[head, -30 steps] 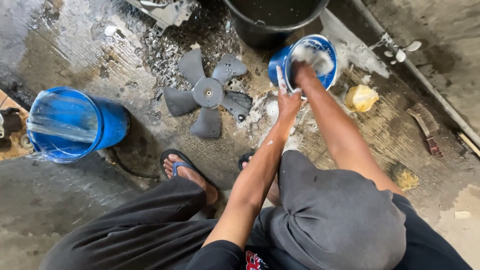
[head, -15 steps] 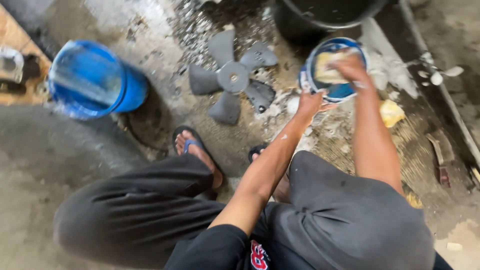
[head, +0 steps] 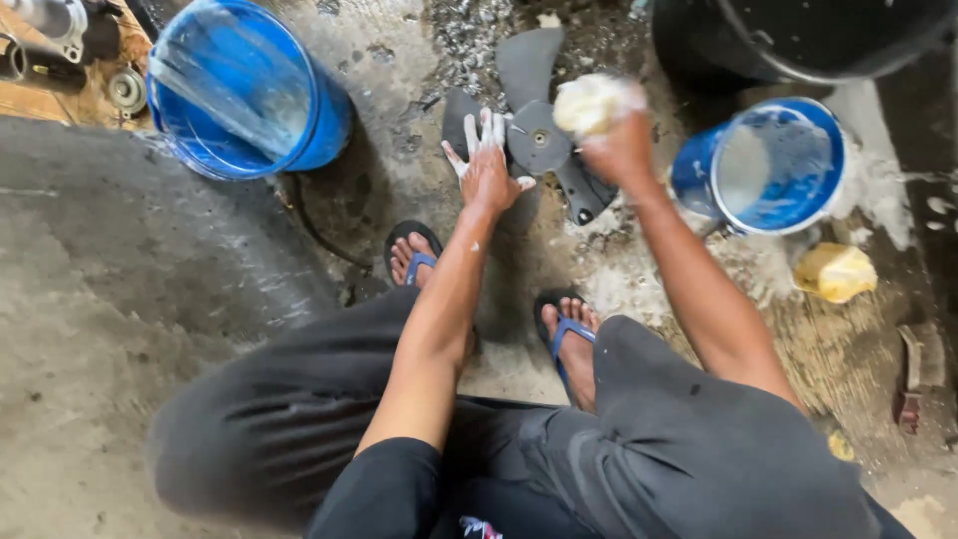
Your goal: Cleaning mechanical parts and fan blades using a soapy sponge and water while sitting on the floor.
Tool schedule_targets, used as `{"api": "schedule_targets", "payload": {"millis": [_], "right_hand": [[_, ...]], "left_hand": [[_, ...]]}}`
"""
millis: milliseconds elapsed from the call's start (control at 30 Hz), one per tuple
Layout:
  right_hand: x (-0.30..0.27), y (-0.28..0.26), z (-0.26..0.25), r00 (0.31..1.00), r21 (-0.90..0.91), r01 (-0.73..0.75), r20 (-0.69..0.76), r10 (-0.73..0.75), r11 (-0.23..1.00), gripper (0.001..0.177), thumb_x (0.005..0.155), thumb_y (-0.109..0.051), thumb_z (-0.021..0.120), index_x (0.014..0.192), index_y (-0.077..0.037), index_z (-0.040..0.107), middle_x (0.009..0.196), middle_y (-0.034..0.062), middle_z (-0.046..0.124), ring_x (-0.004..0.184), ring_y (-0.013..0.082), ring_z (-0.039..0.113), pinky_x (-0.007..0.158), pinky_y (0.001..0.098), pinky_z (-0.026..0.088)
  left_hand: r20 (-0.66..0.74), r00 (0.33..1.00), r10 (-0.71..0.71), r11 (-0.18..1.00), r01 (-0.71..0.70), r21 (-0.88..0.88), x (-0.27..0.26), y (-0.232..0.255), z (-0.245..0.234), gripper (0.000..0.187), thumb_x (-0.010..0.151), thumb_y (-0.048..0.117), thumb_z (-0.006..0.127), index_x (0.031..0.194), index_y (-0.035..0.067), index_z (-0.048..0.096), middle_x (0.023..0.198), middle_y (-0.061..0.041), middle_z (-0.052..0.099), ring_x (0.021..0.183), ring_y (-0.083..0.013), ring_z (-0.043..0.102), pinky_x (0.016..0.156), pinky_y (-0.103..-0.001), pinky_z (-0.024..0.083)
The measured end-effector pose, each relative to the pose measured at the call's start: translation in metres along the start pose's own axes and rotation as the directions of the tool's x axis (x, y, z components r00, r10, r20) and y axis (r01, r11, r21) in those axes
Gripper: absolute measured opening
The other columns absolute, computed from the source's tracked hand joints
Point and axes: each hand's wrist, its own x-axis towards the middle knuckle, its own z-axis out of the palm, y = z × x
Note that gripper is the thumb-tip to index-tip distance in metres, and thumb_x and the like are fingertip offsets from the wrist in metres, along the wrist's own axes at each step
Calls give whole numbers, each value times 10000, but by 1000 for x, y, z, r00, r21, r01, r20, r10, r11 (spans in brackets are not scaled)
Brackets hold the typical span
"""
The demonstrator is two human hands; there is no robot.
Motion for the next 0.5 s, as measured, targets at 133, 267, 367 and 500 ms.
{"api": "schedule_targets", "payload": {"millis": [133, 267, 367, 500], "right_hand": [[16, -3, 75, 996, 113, 87, -35, -83, 990, 418, 795, 28, 579, 1205, -16, 514, 1204, 232, 644, 1047, 346, 648, 895, 418, 530], [-26, -6, 98, 924, -415, 326, 328, -194, 849, 416, 866, -148, 660, 1273, -75, 707, 1452, 191, 558, 1419, 405, 404, 1117, 565, 342], [-15, -23, 66, 970, -108, 154, 204, -129, 982, 247, 1048, -162, 557, 1143, -69, 765, 1225, 176, 694, 1129, 307, 589, 1020, 448, 439], [15, 8, 85, 957, -336, 286, 152, -248, 897, 413, 721, 11, 785, 1120, -86, 741, 1131, 122, 644, 981, 332, 541, 870, 463, 497]], "left_hand": [[35, 996, 78, 997, -78, -15, 7, -10, 8, 1211, 694, 532, 928, 1624, 168, 242, 1708, -74, 199, 1580, -348, 155, 1195, -733, 42], [33, 998, 53, 992, -49, -117, 8, -22, 16, 951, 752, 120, 657, 1626, 261, 309, 1722, 1, 166, 1602, -319, 92, 1162, -781, -42], [103, 993, 64, 995, -56, -81, 11, -14, -2, 1007, 730, 249, 797, 1615, 268, 319, 1716, -60, 147, 1590, -346, 78, 1180, -762, -38], [88, 989, 118, 991, -123, 55, 10, -13, 2, 931, 847, 581, 744, 1613, 248, 333, 1713, -53, 144, 1585, -354, 147, 1167, -771, 97]]}}
